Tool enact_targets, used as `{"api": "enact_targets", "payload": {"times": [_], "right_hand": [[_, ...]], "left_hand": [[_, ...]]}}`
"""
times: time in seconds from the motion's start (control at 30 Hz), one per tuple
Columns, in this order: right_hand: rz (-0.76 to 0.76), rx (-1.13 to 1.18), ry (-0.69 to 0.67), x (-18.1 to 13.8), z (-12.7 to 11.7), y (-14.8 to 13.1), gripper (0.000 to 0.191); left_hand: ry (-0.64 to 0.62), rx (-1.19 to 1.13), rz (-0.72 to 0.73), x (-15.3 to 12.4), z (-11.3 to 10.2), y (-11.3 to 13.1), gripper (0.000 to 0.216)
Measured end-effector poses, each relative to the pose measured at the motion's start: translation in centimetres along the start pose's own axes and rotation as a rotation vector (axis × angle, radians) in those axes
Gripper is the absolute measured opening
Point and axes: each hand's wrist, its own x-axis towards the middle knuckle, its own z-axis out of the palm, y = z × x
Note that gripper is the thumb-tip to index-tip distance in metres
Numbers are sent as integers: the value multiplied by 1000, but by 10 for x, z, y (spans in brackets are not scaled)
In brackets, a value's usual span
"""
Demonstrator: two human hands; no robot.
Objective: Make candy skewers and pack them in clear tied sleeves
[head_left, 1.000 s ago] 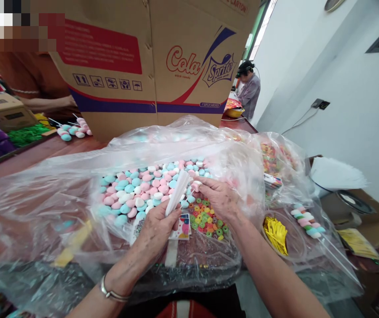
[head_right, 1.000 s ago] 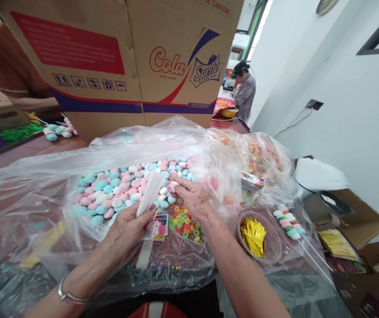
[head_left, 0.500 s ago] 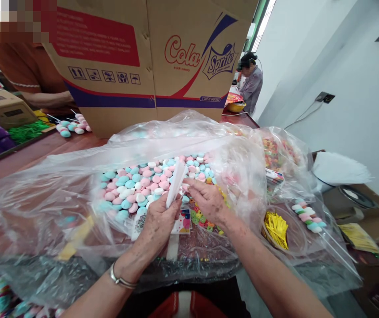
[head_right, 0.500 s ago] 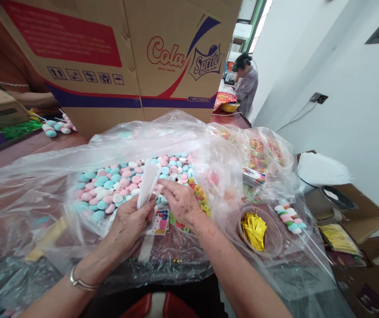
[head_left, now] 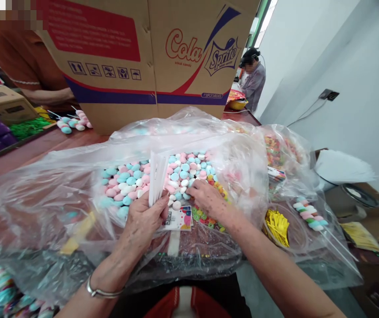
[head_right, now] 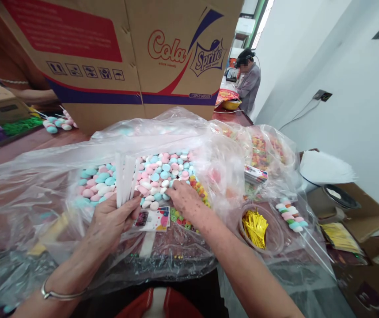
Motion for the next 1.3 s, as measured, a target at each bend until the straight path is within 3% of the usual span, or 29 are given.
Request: {"api": "enact_targets", "payload": {"times": [0.1,0.2,0.33,0.53,0.83,1.3], "right_hand": [[78,-41,10,-2,-5,4,37],[152,-84,-6,-6,-17,6,32],[129,-122,-114,-9,-21,0,17],[114,-139,-161,-2,-15,-11,20],[88,-103,-168,-6,-15,-9,21],[102,-29,-80,7,3,-13,21]], "left_hand": [[-5,-17,-16,-3,-2,-5,25],[-29,-7,-24,-4,-3,-9,26],[-54,20,-17,-5,-1,-9,28],[-80,51,20,-7,0,-5,32],[-89,65,10,-2,-10,-18,31],[-82,20,-24,-4,-2,-11,24]]}}
